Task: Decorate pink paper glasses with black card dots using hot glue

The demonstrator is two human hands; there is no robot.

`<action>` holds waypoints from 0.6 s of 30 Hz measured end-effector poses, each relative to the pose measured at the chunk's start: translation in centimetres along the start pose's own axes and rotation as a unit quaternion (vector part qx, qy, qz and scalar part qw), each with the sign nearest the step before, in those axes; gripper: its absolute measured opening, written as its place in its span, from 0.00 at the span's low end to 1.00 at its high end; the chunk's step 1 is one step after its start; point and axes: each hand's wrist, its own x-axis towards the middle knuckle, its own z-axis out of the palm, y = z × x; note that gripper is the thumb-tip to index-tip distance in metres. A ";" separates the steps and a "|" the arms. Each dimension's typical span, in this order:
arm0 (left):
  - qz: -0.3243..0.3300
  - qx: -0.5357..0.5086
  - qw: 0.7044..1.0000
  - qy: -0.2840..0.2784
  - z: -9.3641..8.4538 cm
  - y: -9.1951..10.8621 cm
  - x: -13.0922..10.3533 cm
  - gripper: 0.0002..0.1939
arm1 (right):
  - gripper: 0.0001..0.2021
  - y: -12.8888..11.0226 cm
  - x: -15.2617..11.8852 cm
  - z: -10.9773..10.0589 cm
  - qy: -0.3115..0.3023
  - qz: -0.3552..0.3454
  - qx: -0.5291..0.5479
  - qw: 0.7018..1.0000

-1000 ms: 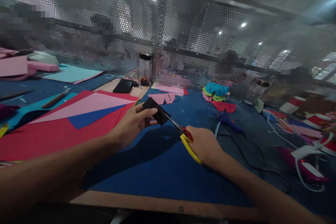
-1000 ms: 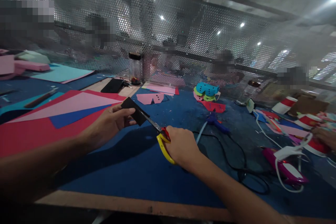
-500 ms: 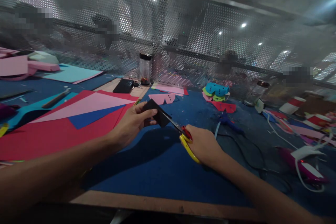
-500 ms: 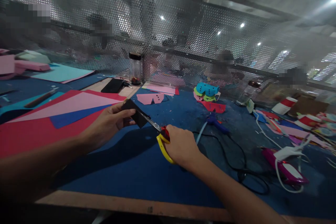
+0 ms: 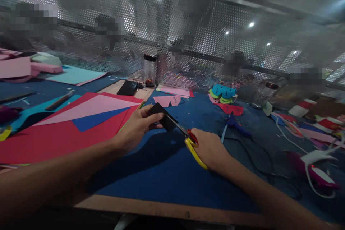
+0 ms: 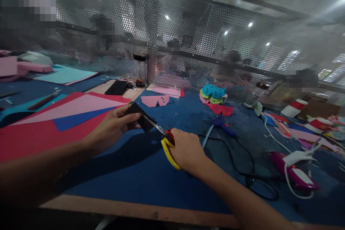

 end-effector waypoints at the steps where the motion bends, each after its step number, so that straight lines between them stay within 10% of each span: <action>1: -0.001 0.000 1.000 -0.002 0.0 0.0 0.0 0.11 | 0.10 0.0 0.0 0.0 -0.001 -0.001 0.000 1.000; 18: -0.002 -0.007 1.000 -0.004 0.2 -0.1 -0.1 0.09 | 0.11 -0.1 -0.1 0.3 0.006 -0.005 0.001 1.000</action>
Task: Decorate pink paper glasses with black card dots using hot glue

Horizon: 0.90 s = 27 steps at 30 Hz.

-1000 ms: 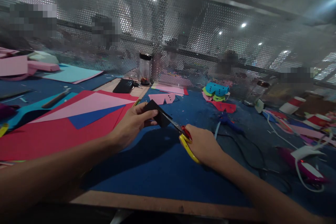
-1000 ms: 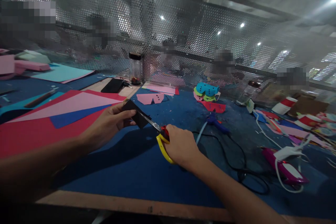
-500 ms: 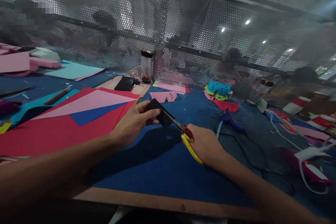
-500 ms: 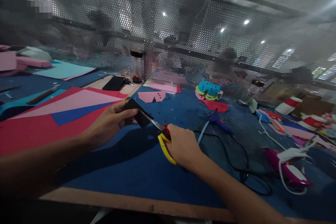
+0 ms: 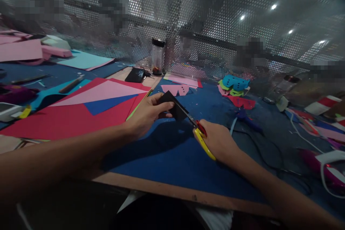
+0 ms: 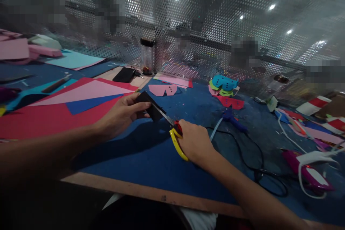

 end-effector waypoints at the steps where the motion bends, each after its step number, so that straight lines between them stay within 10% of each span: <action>1: 0.000 0.001 1.000 0.000 0.0 0.0 0.0 0.09 | 0.11 0.0 0.0 0.0 0.001 -0.001 0.000 1.000; 27: -0.001 0.005 1.000 -0.004 0.0 -0.1 0.1 0.11 | 0.09 0.2 0.0 0.2 -0.006 -0.006 -0.006 1.000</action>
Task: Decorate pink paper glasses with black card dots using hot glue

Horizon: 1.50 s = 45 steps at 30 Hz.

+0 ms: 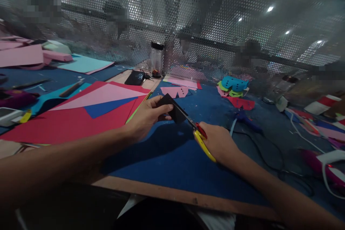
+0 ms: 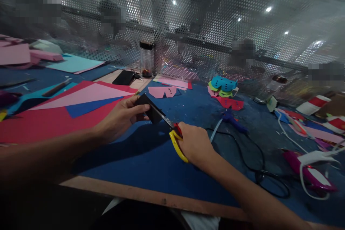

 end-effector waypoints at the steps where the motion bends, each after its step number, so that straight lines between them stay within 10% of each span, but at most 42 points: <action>1: 0.000 0.003 1.000 -0.001 0.0 0.0 0.0 0.11 | 0.10 0.0 0.0 0.0 0.001 0.001 0.000 1.000; 45: 0.014 0.017 1.000 -0.009 0.2 0.0 -0.5 0.09 | 0.10 0.0 0.1 0.0 0.022 0.004 0.018 1.000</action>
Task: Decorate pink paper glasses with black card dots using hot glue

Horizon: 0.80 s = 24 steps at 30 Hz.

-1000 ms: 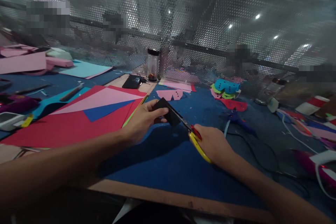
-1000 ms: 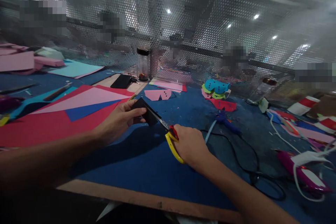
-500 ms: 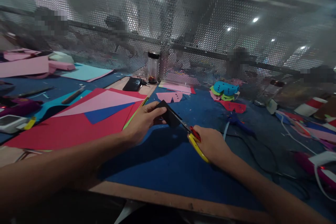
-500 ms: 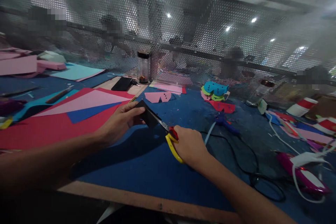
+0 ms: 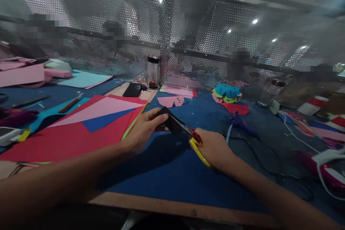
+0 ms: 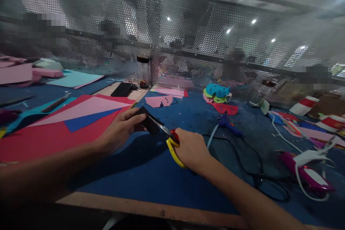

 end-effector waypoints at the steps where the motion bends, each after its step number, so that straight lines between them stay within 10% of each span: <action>1: 0.000 0.001 1.000 0.000 0.0 0.0 0.0 0.09 | 0.10 0.0 0.0 0.0 -0.003 0.001 0.001 1.000; 24: -0.011 -0.016 1.000 -0.023 0.1 -0.6 -0.1 0.07 | 0.09 -0.5 -0.2 -0.3 -0.021 0.001 0.004 1.000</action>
